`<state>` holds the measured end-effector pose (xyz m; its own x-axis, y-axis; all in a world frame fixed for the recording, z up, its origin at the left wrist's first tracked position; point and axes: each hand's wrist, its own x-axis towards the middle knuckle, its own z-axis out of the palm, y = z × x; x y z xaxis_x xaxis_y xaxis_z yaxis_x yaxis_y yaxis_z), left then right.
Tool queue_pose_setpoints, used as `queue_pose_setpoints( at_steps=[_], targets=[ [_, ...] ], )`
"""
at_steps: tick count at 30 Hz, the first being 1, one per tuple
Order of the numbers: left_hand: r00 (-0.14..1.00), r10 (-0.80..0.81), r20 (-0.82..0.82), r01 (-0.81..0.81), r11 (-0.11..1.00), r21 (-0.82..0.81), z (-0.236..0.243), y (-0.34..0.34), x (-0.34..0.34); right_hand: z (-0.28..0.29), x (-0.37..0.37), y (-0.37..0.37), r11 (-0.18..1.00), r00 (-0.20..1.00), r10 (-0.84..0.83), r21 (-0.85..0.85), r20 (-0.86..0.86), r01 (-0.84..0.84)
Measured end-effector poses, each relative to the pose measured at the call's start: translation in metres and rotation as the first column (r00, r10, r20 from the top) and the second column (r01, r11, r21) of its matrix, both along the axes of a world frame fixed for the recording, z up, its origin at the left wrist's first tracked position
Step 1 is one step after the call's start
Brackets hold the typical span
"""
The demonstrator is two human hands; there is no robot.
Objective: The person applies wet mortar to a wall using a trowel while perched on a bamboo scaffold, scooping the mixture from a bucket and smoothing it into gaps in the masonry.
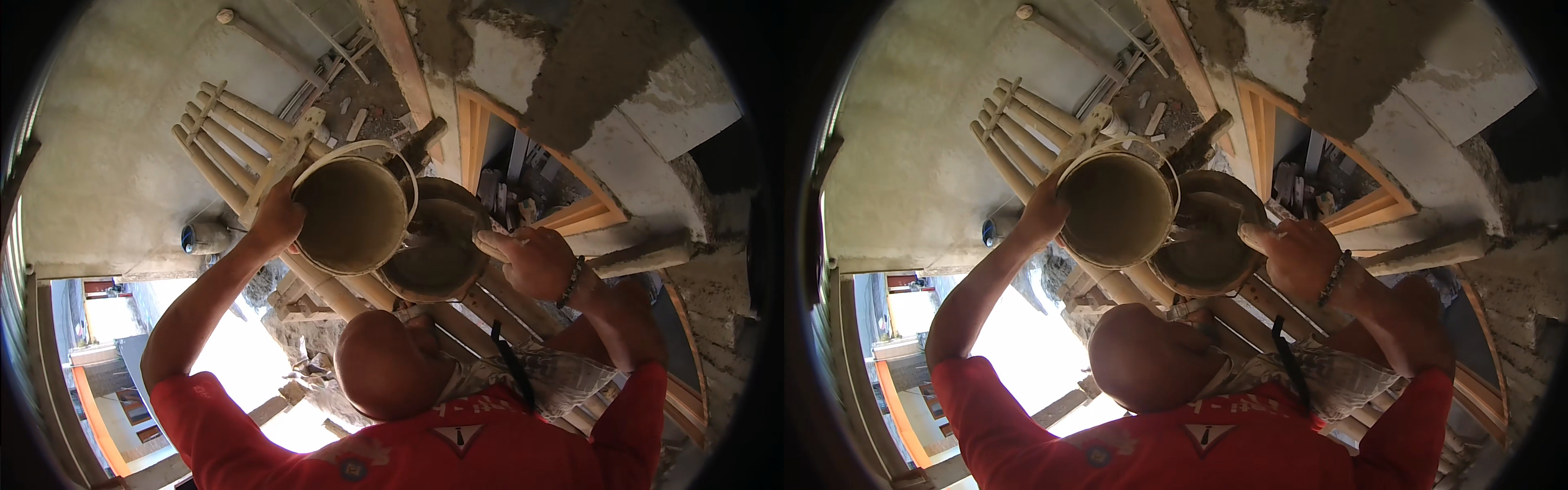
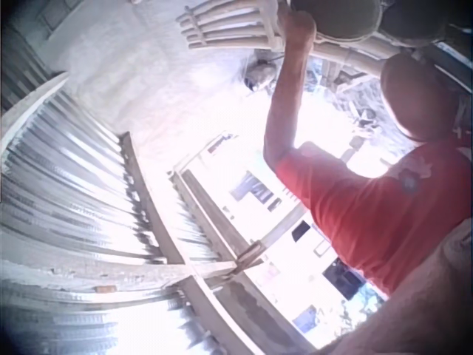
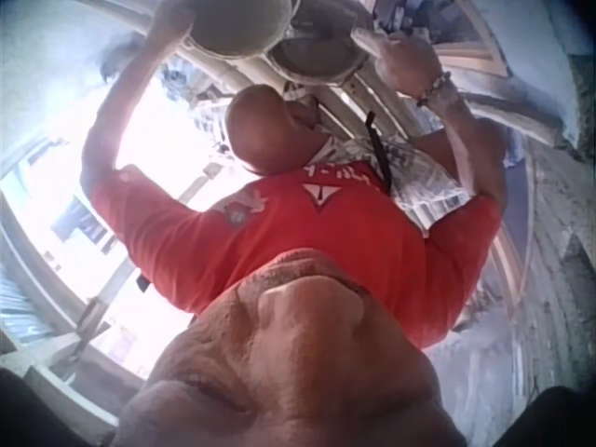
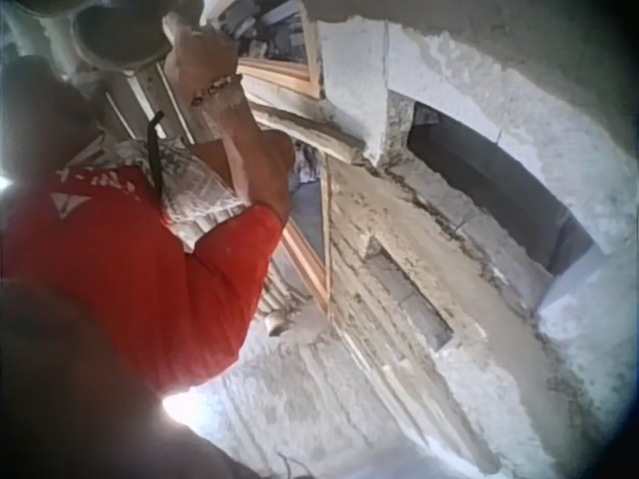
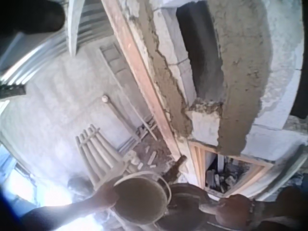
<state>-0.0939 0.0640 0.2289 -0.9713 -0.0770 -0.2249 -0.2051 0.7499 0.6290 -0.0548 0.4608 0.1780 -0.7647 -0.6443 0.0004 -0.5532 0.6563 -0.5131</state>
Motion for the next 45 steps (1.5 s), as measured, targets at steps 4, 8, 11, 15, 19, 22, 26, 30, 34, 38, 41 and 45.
queue_pose_setpoints(
  at_steps=[4, 8, 11, 15, 19, 22, 26, 30, 34, 38, 41, 45],
  targets=[
    [0.995, 0.056, 0.08, -0.069, 0.983, 0.168, 0.003, -0.001, -0.001, 0.001, -0.003, 0.004, 0.998, 1.0, 0.007, 0.069, 0.028, -0.008],
    [0.942, 0.205, 0.267, -0.286, 0.903, 0.319, 0.009, -0.017, 0.001, 0.001, -0.022, -0.003, 0.986, 0.994, -0.009, 0.167, 0.106, -0.009],
    [0.876, 0.347, 0.336, -0.474, 0.75, 0.461, 0.003, -0.045, 0.02, -0.002, -0.047, -0.03, 0.965, 0.994, 0.037, 0.255, 0.102, -0.062],
    [0.858, 0.425, 0.288, -0.506, 0.607, 0.613, -0.026, -0.082, 0.047, -0.033, -0.076, -0.071, 0.884, 0.979, 0.125, 0.43, 0.162, -0.184],
    [0.77, 0.581, 0.264, -0.548, 0.39, 0.74, -0.044, -0.113, 0.067, -0.075, -0.086, -0.094, 0.704, 0.898, 0.228, 0.573, 0.377, -0.419],
    [0.689, 0.692, 0.215, -0.515, 0.259, 0.817, -0.055, -0.136, 0.08, -0.053, -0.087, -0.108, 0.686, 0.771, 0.156, 0.494, 0.617, -0.534],
    [0.612, 0.729, 0.307, -0.551, 0.114, 0.827, -0.078, -0.195, 0.074, -0.057, -0.083, -0.085, 0.856, 0.605, -0.055, 0.35, 0.794, -0.381],
    [0.519, 0.815, 0.257, -0.586, 0.121, 0.801, -0.09, -0.24, 0.055, -0.093, -0.067, -0.058, 0.991, 0.242, -0.124, 0.132, 0.962, -0.019],
    [0.36, 0.869, 0.34, -0.535, -0.107, 0.838, -0.089, -0.282, 0.008, -0.092, -0.045, -0.057, 0.979, 0.073, -0.111, 0.097, 0.991, 0.181],
    [0.27, 0.919, 0.287, -0.387, -0.17, 0.906, -0.1, -0.307, -0.048, -0.085, -0.029, -0.055, 0.963, 0.089, -0.126, 0.1, 0.988, 0.249],
    [0.181, 0.921, 0.345, -0.286, -0.286, 0.914, -0.114, -0.336, -0.077, -0.081, -0.02, -0.059, 0.941, 0.079, -0.087, 0.056, 0.993, 0.333],
    [0.08, 0.924, 0.375, -0.269, -0.342, 0.9, -0.118, -0.354, -0.113, -0.077, -0.021, -0.056, 0.996, 0.49, -0.071, 0.034, 0.869, 0.084]
  ],
)
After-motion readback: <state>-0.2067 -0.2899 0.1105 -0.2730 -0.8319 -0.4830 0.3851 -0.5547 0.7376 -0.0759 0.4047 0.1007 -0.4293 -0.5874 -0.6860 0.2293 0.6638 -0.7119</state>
